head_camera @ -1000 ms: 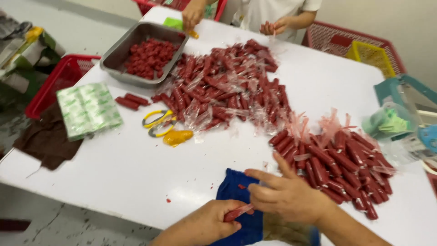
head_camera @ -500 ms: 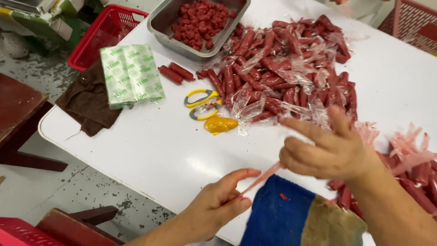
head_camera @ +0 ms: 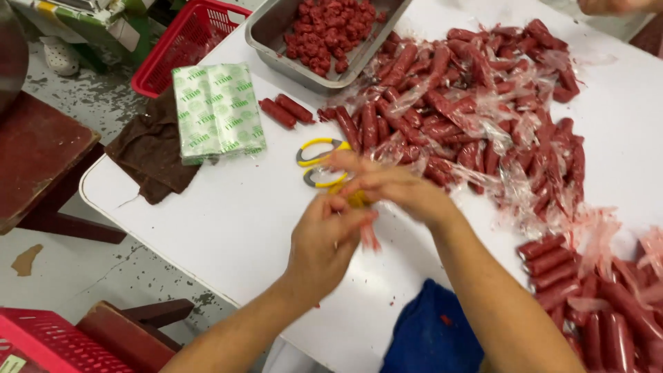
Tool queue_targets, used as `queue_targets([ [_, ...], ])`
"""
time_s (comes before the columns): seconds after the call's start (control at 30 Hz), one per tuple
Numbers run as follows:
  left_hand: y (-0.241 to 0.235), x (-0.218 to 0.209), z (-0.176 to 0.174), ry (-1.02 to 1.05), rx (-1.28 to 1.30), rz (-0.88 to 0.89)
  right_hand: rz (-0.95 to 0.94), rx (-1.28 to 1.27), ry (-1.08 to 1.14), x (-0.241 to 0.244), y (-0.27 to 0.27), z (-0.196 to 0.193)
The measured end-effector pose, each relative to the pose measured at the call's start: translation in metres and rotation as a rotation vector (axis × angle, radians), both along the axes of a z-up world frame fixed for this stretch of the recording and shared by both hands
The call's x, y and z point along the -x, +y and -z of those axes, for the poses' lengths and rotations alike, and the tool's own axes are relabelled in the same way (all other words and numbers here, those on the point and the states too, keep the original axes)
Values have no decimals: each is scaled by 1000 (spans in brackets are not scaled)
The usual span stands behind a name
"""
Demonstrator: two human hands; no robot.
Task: The person repeatedly picks up individual red sausages, wipes them with a blue and brown cloth, and places them into a pile of pre-packaged sausages on a white table. The task involves handling the sausages one by one and using the cloth to clean them before packaging.
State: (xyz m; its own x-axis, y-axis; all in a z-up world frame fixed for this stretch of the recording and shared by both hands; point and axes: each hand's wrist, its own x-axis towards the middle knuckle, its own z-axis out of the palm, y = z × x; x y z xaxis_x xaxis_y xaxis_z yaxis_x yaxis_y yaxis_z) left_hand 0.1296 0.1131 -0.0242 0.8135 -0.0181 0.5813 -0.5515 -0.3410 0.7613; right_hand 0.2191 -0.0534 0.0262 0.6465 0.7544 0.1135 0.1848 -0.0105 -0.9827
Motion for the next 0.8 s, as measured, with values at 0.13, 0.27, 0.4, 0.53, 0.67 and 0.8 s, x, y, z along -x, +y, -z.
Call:
queue_targets([
  [0.13,-35,14,-35,-58,261,158,113,-176,110,52,-38,15],
  [0.27,-67,28,-33,238,641,496,261,-45,-31,98,-77,4],
  [0.4,-100,47,-6,480,716,762,411,170,-219,175,-110,6],
  [0.53,-101,86,-56,167,312,676,459,402,-394,232,-137,1],
  [0.67,-89,113,-44,171,187,708,590,482,-707,259,-154,12],
  [0.8,-51,131,-58,847,557,795,643,571,-1063,276,-157,27],
])
